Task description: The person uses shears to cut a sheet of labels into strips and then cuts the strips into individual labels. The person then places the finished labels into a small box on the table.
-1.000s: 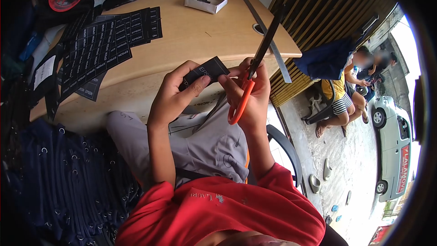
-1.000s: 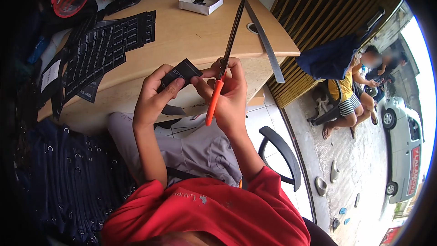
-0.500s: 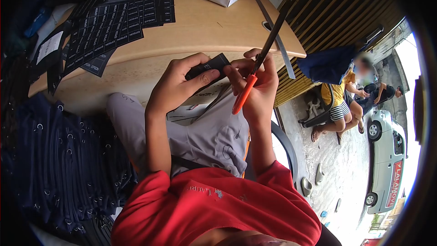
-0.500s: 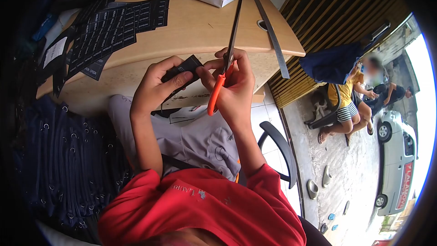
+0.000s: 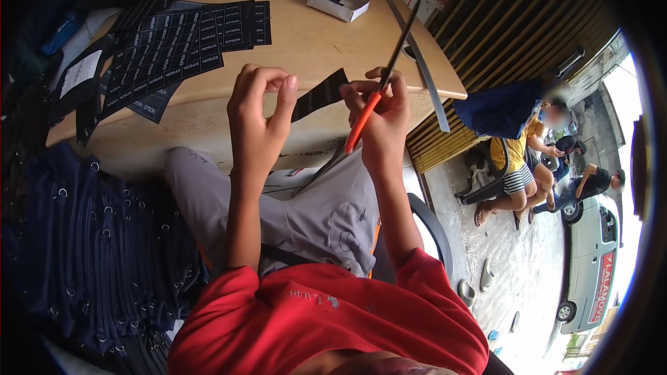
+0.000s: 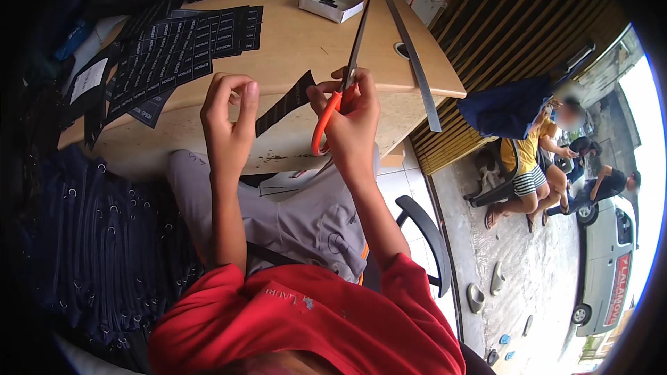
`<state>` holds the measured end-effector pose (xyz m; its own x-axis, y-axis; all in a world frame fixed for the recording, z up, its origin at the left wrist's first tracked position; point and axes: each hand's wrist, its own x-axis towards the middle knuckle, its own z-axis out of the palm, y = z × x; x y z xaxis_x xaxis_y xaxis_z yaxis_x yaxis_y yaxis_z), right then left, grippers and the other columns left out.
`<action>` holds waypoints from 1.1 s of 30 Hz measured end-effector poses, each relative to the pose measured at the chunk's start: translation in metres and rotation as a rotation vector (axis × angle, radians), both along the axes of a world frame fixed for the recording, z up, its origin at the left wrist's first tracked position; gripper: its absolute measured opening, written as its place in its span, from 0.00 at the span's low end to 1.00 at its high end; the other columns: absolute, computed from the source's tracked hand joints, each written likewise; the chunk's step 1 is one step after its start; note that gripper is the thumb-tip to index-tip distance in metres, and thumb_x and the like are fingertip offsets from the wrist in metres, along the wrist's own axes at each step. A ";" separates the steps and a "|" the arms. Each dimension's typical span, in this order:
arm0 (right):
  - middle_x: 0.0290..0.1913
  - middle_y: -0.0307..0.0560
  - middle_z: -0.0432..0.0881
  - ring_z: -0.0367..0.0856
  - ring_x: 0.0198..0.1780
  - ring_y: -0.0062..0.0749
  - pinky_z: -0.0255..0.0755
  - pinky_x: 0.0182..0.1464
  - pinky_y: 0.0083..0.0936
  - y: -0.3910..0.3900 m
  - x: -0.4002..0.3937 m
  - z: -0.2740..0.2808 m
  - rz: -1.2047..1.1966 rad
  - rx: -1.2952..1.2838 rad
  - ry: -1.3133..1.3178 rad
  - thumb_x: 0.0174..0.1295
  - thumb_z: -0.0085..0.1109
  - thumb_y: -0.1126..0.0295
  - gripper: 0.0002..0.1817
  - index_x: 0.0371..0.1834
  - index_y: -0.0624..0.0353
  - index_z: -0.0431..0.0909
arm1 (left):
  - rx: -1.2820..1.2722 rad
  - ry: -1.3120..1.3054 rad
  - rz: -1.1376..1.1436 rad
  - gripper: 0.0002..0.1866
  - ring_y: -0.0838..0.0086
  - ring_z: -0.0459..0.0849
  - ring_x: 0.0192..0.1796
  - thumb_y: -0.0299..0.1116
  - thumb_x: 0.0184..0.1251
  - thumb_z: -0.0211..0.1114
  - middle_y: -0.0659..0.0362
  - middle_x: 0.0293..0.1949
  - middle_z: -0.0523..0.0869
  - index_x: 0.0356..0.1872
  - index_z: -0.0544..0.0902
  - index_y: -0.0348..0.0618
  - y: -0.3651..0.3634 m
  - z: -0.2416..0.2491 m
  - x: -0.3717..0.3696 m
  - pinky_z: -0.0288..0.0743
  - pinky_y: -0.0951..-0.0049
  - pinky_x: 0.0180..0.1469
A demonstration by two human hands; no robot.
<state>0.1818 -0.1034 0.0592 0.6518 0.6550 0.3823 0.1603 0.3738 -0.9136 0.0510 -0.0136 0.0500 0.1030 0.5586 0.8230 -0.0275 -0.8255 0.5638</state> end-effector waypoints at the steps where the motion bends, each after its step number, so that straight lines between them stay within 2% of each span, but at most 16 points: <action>1: 0.32 0.43 0.83 0.73 0.22 0.14 0.63 0.21 0.13 0.009 0.004 0.003 0.014 -0.017 -0.042 0.58 0.65 0.79 0.18 0.46 0.59 0.67 | -0.109 -0.004 -0.091 0.11 0.76 0.72 0.26 0.33 0.70 0.60 0.60 0.21 0.72 0.28 0.77 0.38 -0.003 -0.006 0.001 0.66 0.76 0.32; 4: 0.33 0.43 0.84 0.74 0.24 0.14 0.65 0.25 0.13 0.029 0.008 0.017 0.058 -0.017 -0.078 0.57 0.67 0.77 0.18 0.47 0.61 0.68 | -0.497 0.252 -0.641 0.25 0.80 0.73 0.21 0.48 0.77 0.50 0.63 0.16 0.75 0.23 0.75 0.39 -0.012 -0.013 0.007 0.63 0.77 0.25; 6: 0.33 0.43 0.84 0.75 0.28 0.15 0.67 0.29 0.13 0.037 0.004 0.027 0.053 -0.021 -0.169 0.57 0.67 0.77 0.18 0.47 0.61 0.68 | -0.661 0.374 -0.806 0.33 0.79 0.74 0.20 0.58 0.77 0.40 0.63 0.16 0.77 0.24 0.76 0.39 -0.014 -0.016 0.016 0.64 0.78 0.26; 8: 0.34 0.43 0.84 0.77 0.31 0.15 0.69 0.32 0.13 0.036 -0.003 0.029 0.062 -0.019 -0.201 0.58 0.67 0.77 0.18 0.47 0.61 0.68 | -0.682 0.323 -0.865 0.36 0.79 0.78 0.25 0.64 0.74 0.35 0.63 0.22 0.81 0.30 0.79 0.41 0.006 -0.046 0.028 0.67 0.78 0.29; 10: 0.34 0.42 0.84 0.77 0.30 0.15 0.68 0.31 0.13 0.032 -0.012 0.025 0.122 0.069 -0.072 0.59 0.67 0.77 0.18 0.47 0.61 0.68 | -0.833 -0.047 -0.992 0.36 0.79 0.79 0.33 0.67 0.73 0.35 0.62 0.32 0.83 0.42 0.79 0.43 0.012 -0.049 0.035 0.68 0.78 0.33; 11: 0.34 0.41 0.84 0.76 0.28 0.13 0.66 0.28 0.12 0.028 -0.014 0.023 0.142 0.068 -0.054 0.59 0.66 0.77 0.17 0.47 0.60 0.68 | -0.880 -0.138 -0.993 0.34 0.78 0.80 0.38 0.66 0.72 0.38 0.61 0.37 0.83 0.49 0.76 0.43 0.013 -0.053 0.034 0.68 0.77 0.35; 14: 0.33 0.41 0.84 0.73 0.25 0.11 0.63 0.24 0.11 0.017 -0.021 0.016 0.167 0.015 0.047 0.59 0.66 0.78 0.17 0.47 0.60 0.68 | -0.876 -0.350 -1.011 0.32 0.77 0.80 0.37 0.63 0.74 0.41 0.61 0.34 0.82 0.51 0.75 0.42 0.014 -0.043 0.030 0.67 0.78 0.34; 16: 0.32 0.41 0.83 0.71 0.23 0.11 0.60 0.21 0.11 0.016 -0.017 0.003 0.177 0.041 0.081 0.59 0.65 0.78 0.17 0.47 0.59 0.68 | -0.869 -0.364 -0.939 0.26 0.78 0.79 0.32 0.57 0.75 0.47 0.61 0.31 0.80 0.46 0.76 0.42 0.022 -0.049 0.029 0.66 0.79 0.30; 18: 0.31 0.43 0.83 0.77 0.29 0.14 0.68 0.29 0.13 0.017 -0.011 -0.006 0.069 -0.063 0.054 0.59 0.62 0.83 0.15 0.45 0.62 0.67 | -0.868 -0.186 -0.683 0.19 0.81 0.75 0.25 0.52 0.75 0.52 0.64 0.25 0.79 0.40 0.75 0.47 0.032 -0.054 0.021 0.61 0.80 0.26; 19: 0.28 0.39 0.81 0.73 0.28 0.10 0.63 0.28 0.11 0.018 -0.012 -0.009 0.043 -0.047 0.103 0.60 0.63 0.81 0.14 0.44 0.61 0.68 | -0.899 -0.234 -0.601 0.15 0.84 0.72 0.21 0.47 0.73 0.57 0.65 0.23 0.75 0.35 0.75 0.45 0.030 -0.053 0.021 0.60 0.82 0.22; 22: 0.26 0.35 0.78 0.68 0.26 0.09 0.60 0.27 0.11 0.021 -0.003 -0.024 0.048 -0.060 0.159 0.61 0.63 0.80 0.13 0.43 0.60 0.68 | -0.849 -0.099 -0.535 0.15 0.86 0.70 0.22 0.46 0.73 0.58 0.67 0.20 0.73 0.34 0.75 0.45 0.033 -0.052 0.015 0.59 0.82 0.22; 23: 0.23 0.30 0.71 0.63 0.24 0.08 0.56 0.25 0.11 0.023 -0.004 -0.027 0.023 -0.049 0.142 0.63 0.64 0.75 0.12 0.39 0.58 0.66 | -0.811 -0.135 -0.514 0.15 0.87 0.69 0.21 0.46 0.73 0.58 0.68 0.19 0.73 0.33 0.76 0.45 0.033 -0.054 0.018 0.59 0.82 0.22; 24: 0.23 0.30 0.71 0.63 0.24 0.08 0.56 0.25 0.11 0.025 -0.001 -0.033 0.023 -0.050 0.149 0.63 0.64 0.75 0.12 0.39 0.58 0.66 | -0.815 -0.130 -0.512 0.15 0.87 0.69 0.21 0.46 0.73 0.58 0.68 0.19 0.73 0.33 0.76 0.45 0.034 -0.054 0.019 0.59 0.82 0.22; 27: 0.16 0.30 0.62 0.58 0.12 0.12 0.51 0.14 0.14 0.028 0.003 -0.053 -0.083 -0.091 -0.014 0.71 0.54 0.58 0.16 0.34 0.54 0.60 | -0.827 -0.146 -0.491 0.15 0.87 0.70 0.21 0.46 0.73 0.59 0.67 0.20 0.75 0.34 0.76 0.44 0.034 -0.052 0.017 0.58 0.83 0.21; 31: 0.15 0.31 0.60 0.58 0.11 0.13 0.51 0.12 0.14 0.018 -0.007 -0.081 -0.008 -0.088 -0.020 0.74 0.46 0.53 0.18 0.35 0.55 0.60 | -0.900 -0.134 -0.488 0.14 0.87 0.73 0.22 0.44 0.72 0.60 0.64 0.24 0.79 0.36 0.77 0.44 0.037 -0.048 0.013 0.56 0.86 0.18; 33: 0.13 0.33 0.60 0.58 0.11 0.14 0.51 0.12 0.15 0.010 -0.016 -0.090 0.035 -0.095 -0.110 0.70 0.45 0.42 0.25 0.34 0.56 0.59 | -0.875 -0.127 -0.502 0.12 0.86 0.74 0.22 0.43 0.71 0.61 0.63 0.25 0.81 0.36 0.78 0.44 0.037 -0.049 0.013 0.55 0.86 0.16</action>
